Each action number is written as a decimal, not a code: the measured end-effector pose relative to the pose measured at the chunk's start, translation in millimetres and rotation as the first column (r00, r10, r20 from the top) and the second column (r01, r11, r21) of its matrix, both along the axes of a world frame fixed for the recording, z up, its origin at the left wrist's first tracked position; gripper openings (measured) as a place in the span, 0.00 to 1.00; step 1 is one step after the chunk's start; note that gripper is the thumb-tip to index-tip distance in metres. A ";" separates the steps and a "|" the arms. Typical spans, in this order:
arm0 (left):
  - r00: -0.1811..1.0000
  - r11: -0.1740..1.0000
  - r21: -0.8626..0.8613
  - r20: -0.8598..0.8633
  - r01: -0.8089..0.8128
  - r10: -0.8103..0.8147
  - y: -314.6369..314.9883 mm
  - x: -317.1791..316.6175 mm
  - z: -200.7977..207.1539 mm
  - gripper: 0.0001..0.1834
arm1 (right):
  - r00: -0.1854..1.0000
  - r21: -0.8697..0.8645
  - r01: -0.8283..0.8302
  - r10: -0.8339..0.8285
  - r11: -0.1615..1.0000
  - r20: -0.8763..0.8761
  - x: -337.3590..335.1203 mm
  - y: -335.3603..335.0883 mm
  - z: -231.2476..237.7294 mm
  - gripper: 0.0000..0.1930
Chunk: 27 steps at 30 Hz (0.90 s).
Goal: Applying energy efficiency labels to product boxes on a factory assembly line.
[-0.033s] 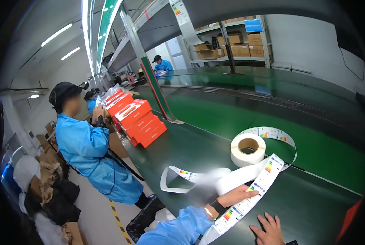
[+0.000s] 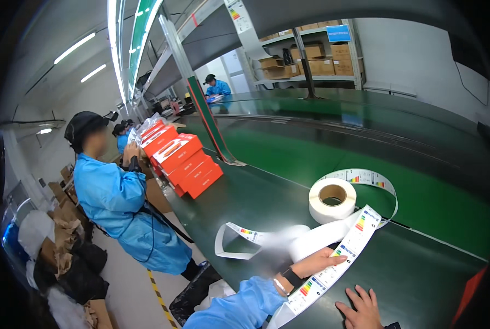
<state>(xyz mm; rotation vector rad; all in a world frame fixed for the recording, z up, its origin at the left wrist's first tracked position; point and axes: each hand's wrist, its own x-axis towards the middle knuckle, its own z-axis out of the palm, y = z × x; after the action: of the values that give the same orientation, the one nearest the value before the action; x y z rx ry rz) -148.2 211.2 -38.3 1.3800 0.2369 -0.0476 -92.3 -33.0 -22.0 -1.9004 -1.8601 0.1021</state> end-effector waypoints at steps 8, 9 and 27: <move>0.999 1.000 -0.004 0.040 0.001 -0.001 3.5 4.5 -7.2 0.16 | 1.000 0.022 0.002 -0.002 1.000 0.000 4.3 1.0 -3.4 0.20; 0.999 1.000 -0.008 0.040 0.004 -0.004 3.7 5.9 -9.0 0.16 | 1.000 0.028 0.001 -0.001 1.000 0.003 5.3 1.3 -3.9 0.20; 0.999 1.000 0.001 0.045 -0.018 0.018 2.7 2.6 -9.3 0.17 | 0.999 -0.091 0.035 -0.038 0.995 -0.029 1.9 3.1 0.8 0.16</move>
<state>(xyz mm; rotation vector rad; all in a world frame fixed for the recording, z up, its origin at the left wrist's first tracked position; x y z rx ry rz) -145.7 213.9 -47.6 1.3784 0.2122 -0.0014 -90.4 -29.9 -21.2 -1.9813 -1.8277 0.2054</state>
